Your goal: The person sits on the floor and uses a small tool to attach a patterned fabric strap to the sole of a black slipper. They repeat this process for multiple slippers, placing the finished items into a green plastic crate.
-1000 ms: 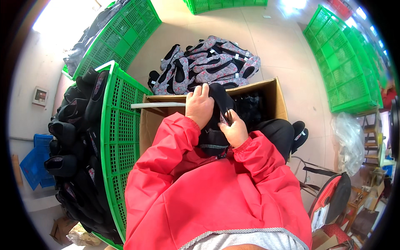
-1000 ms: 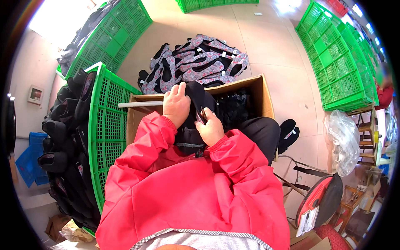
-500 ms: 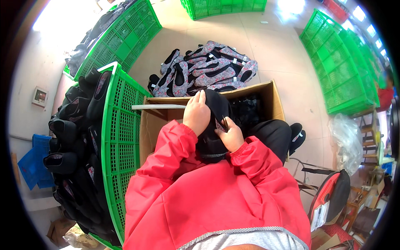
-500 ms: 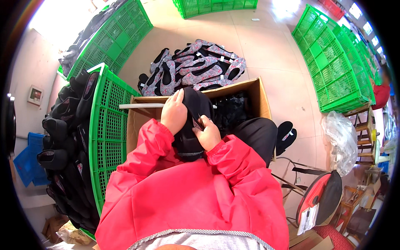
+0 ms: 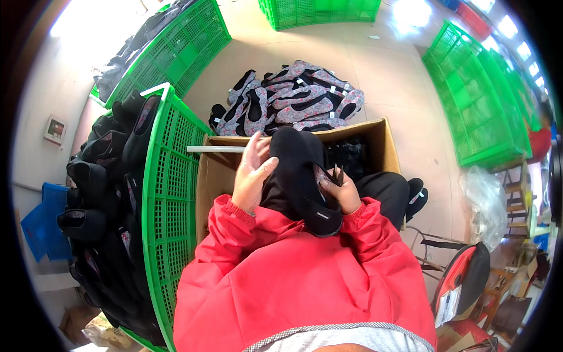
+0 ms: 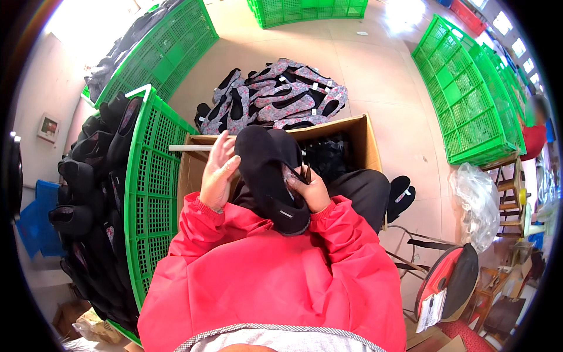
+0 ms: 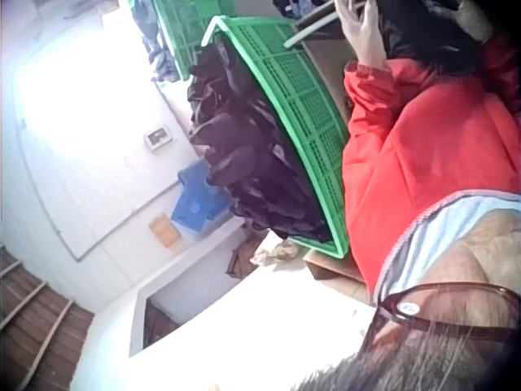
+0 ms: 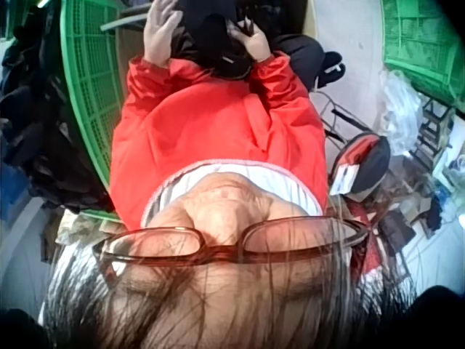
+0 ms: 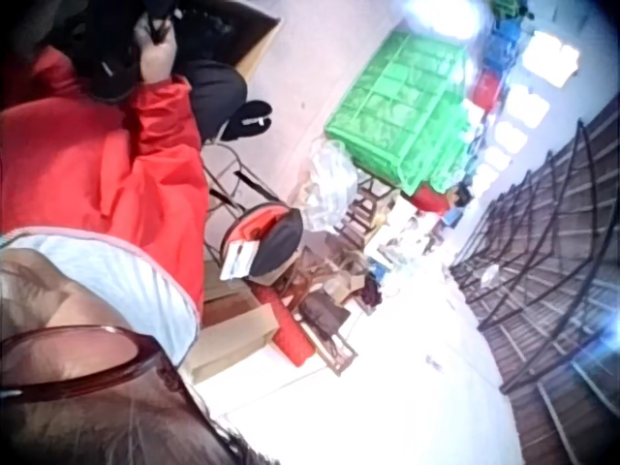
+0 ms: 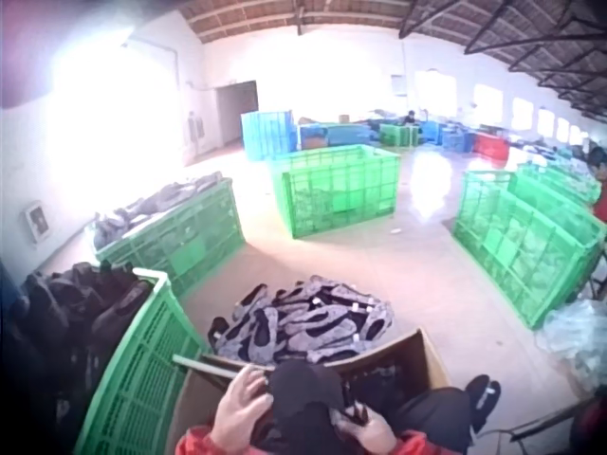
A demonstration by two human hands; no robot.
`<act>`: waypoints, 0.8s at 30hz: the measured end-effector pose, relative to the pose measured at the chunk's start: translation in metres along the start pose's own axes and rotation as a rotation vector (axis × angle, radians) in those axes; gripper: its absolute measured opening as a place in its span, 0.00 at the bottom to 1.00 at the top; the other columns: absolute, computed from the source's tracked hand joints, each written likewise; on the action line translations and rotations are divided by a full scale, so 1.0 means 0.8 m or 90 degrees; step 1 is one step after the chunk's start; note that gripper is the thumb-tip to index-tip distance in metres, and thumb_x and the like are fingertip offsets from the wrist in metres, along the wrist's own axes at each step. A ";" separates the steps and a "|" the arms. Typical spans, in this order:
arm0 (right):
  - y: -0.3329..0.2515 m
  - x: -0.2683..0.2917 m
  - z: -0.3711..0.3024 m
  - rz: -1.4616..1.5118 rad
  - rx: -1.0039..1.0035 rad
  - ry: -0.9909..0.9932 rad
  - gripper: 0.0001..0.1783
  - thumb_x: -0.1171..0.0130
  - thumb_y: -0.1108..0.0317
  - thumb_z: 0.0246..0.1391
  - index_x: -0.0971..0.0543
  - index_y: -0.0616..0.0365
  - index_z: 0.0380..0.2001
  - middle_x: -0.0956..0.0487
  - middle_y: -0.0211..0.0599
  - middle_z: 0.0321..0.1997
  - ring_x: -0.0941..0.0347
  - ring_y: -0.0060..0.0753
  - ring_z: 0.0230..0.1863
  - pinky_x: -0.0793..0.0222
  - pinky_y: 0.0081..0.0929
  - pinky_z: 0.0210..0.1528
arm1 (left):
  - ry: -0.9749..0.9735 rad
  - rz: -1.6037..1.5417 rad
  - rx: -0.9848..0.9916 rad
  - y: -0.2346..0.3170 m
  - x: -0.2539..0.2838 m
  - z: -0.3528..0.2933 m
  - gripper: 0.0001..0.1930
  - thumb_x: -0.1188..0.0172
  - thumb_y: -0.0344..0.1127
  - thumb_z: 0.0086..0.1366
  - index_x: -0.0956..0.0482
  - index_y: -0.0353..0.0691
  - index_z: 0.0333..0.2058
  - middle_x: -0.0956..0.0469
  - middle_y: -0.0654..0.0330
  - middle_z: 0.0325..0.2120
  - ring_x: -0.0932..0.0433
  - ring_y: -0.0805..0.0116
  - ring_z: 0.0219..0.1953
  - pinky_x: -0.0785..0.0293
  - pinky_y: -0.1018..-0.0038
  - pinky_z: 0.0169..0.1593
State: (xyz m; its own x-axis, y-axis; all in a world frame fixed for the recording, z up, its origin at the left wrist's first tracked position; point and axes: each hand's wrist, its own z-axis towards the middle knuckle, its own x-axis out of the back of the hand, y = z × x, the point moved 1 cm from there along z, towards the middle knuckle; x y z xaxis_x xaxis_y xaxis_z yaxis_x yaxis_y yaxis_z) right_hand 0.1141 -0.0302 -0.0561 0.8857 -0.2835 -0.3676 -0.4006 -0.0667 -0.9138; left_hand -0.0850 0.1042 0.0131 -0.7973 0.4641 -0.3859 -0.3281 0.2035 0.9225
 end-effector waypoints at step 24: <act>-0.032 -0.022 -0.016 0.099 0.095 -0.069 0.15 0.46 0.64 0.67 0.25 0.64 0.49 0.22 0.27 0.41 0.29 0.12 0.36 0.34 0.13 0.41 | 0.263 -0.186 0.068 -0.026 0.001 0.031 0.09 0.41 0.23 0.61 0.27 0.37 0.40 0.21 0.58 0.36 0.20 0.65 0.36 0.20 0.69 0.43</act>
State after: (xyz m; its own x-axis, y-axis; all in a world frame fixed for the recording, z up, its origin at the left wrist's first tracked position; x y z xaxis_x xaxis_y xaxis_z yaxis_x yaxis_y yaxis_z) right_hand 0.1055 -0.0359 -0.0242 0.8391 -0.1750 -0.5151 -0.5022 0.1148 -0.8571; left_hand -0.0664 0.1218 -0.0069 -0.8207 -0.0005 -0.5714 -0.5307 0.3713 0.7619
